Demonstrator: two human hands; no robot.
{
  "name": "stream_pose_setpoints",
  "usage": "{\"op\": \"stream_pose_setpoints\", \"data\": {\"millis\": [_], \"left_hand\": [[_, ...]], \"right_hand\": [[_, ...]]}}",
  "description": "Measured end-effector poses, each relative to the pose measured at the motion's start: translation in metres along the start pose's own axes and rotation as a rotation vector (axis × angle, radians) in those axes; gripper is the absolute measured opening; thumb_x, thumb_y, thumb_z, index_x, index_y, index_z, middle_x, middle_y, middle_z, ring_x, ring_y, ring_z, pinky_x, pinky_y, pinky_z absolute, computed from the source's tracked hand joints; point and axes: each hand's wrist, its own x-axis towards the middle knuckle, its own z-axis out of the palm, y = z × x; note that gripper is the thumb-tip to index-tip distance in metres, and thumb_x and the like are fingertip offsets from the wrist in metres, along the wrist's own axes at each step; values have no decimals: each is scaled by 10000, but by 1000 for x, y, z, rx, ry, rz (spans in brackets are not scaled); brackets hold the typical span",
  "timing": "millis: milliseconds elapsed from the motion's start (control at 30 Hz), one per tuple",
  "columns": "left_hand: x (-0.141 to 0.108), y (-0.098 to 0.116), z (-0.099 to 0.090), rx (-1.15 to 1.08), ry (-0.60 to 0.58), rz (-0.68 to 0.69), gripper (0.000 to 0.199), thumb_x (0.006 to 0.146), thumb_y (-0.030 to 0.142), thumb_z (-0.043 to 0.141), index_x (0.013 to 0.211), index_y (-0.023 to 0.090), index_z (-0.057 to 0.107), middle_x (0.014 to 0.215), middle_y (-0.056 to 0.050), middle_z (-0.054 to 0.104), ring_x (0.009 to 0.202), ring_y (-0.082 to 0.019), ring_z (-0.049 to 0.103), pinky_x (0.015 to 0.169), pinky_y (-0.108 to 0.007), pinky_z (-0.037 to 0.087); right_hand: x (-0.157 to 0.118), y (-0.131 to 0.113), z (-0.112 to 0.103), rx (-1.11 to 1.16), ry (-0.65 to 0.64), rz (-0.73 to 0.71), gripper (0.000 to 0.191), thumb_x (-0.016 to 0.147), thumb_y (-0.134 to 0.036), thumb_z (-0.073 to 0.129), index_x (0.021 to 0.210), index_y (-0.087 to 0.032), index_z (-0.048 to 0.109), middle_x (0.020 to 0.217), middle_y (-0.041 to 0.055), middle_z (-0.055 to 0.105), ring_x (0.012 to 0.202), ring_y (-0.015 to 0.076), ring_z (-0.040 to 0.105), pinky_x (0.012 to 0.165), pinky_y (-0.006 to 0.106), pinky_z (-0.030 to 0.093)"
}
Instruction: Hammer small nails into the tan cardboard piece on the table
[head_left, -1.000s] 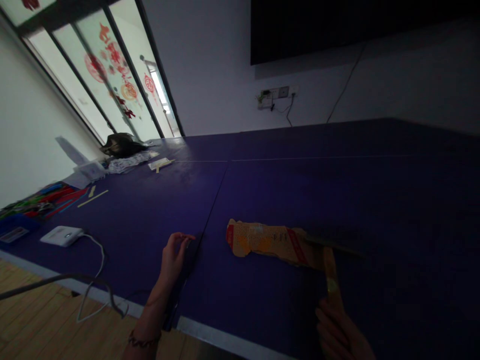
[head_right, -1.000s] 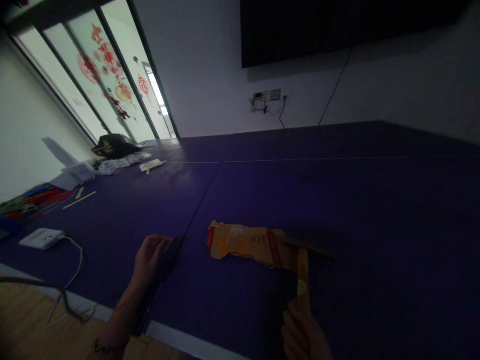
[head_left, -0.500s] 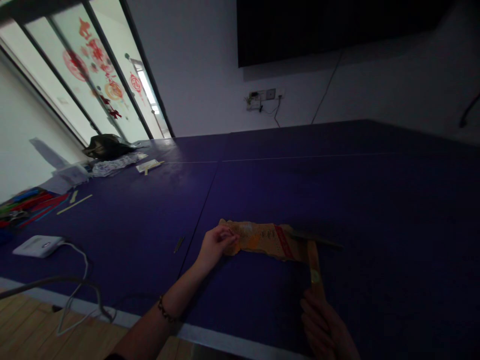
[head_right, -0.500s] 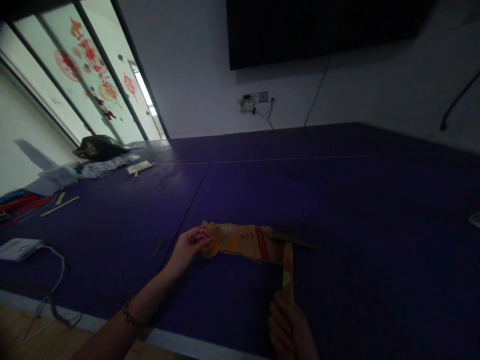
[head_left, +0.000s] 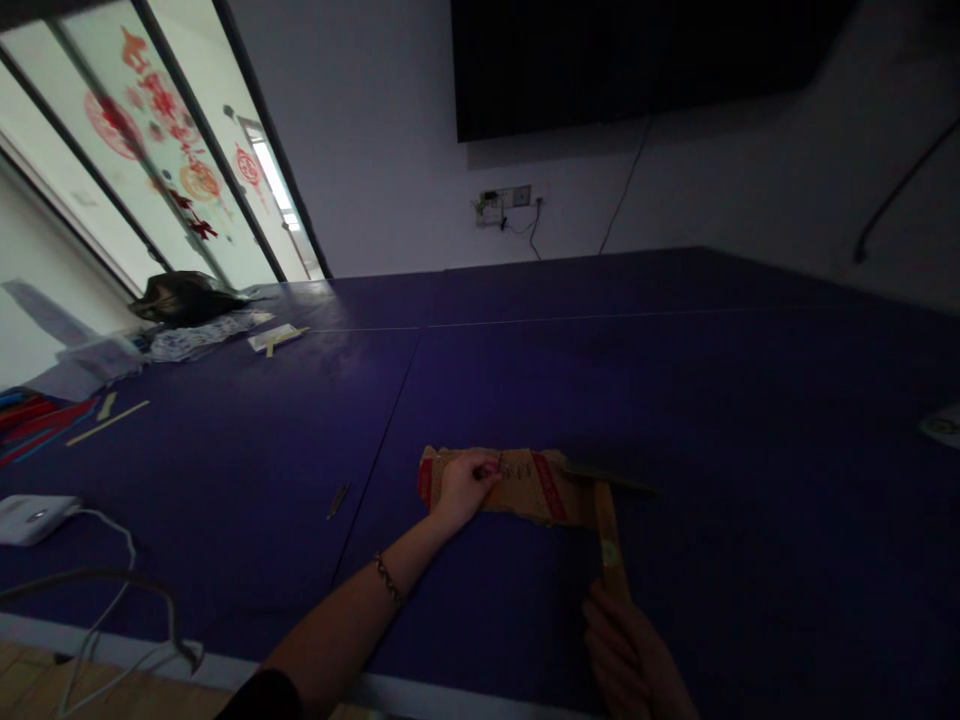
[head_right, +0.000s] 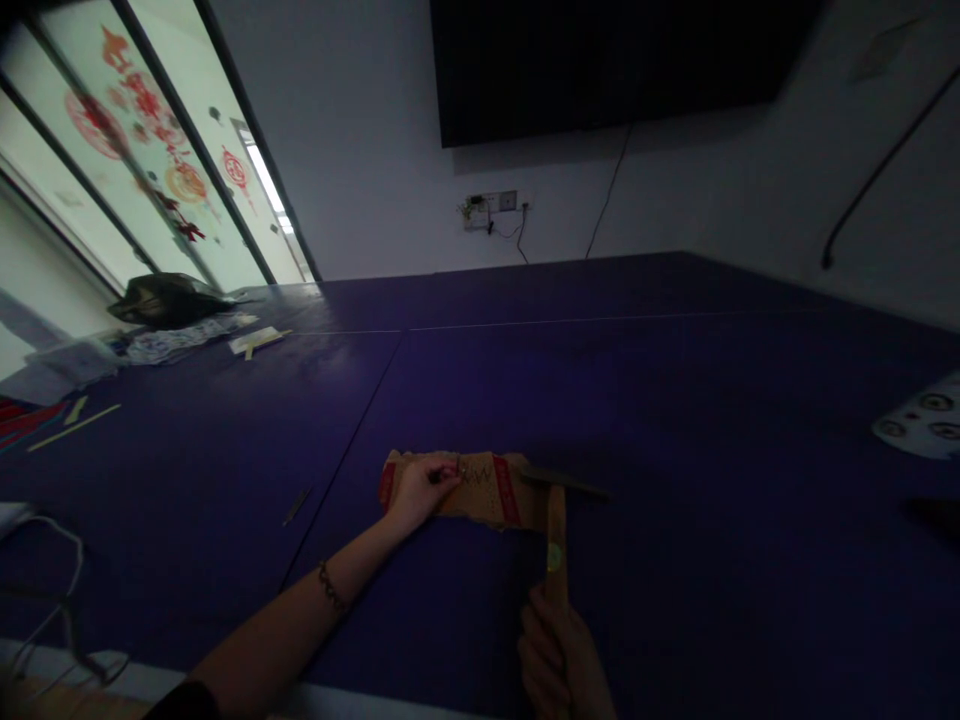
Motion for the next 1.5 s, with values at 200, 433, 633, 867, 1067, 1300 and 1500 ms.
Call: {"op": "stream_pose_setpoints", "data": {"millis": [200,433,633,867,1067,1300,1500], "left_hand": [[-5,2,-3,47,-14,-9,74,676,134,603,715,158,661,679,-2,652,635,-135,583,612,-230,441],[-8,3,-2,-63,-2,2,173,712,190,602,880,175,644,722,-11,666,682,-146,601,677,-253,444],[-8,-1,0,-137,135,-78,307,675,238,657,957,148,572,607,29,614,581,-126,578,595,-224,427],[-11,1,-3,-42,128,25,257,671,232,665,925,197,659,700,-1,631,632,-137,555,621,-244,430],[-11,0,-3,66,73,60,97,684,249,663,759,196,694,695,-13,655,669,-154,560,648,-263,430],[-8,2,-10,127,-31,151,66,667,247,682,653,183,684,718,-21,658,744,-162,589,730,-275,439],[-7,4,-12,140,-75,158,96,707,250,644,648,191,693,679,-20,660,702,-164,599,696,-270,449]], "right_hand": [[-6,4,0,52,3,-31,390,616,-392,701,506,-198,381,356,-155,209,254,-8,40,193,91,183],[-5,4,-3,87,54,-13,360,569,-371,740,535,-197,426,345,-157,243,245,-10,49,186,93,189],[-5,1,-4,83,30,31,456,538,-390,753,455,-196,349,331,-157,213,258,-18,4,180,97,189],[-6,3,-2,83,56,3,439,552,-391,747,487,-198,359,350,-159,214,252,-17,22,190,84,167],[-7,2,-2,45,30,-3,415,543,-406,746,502,-196,390,343,-159,235,249,-15,33,190,94,195],[-7,-3,3,35,60,49,487,488,-417,772,443,-194,342,307,-149,269,237,-18,40,176,102,185],[-10,-3,7,33,132,-25,407,485,-398,779,521,-191,431,328,-154,304,238,-19,78,194,89,191]]}}
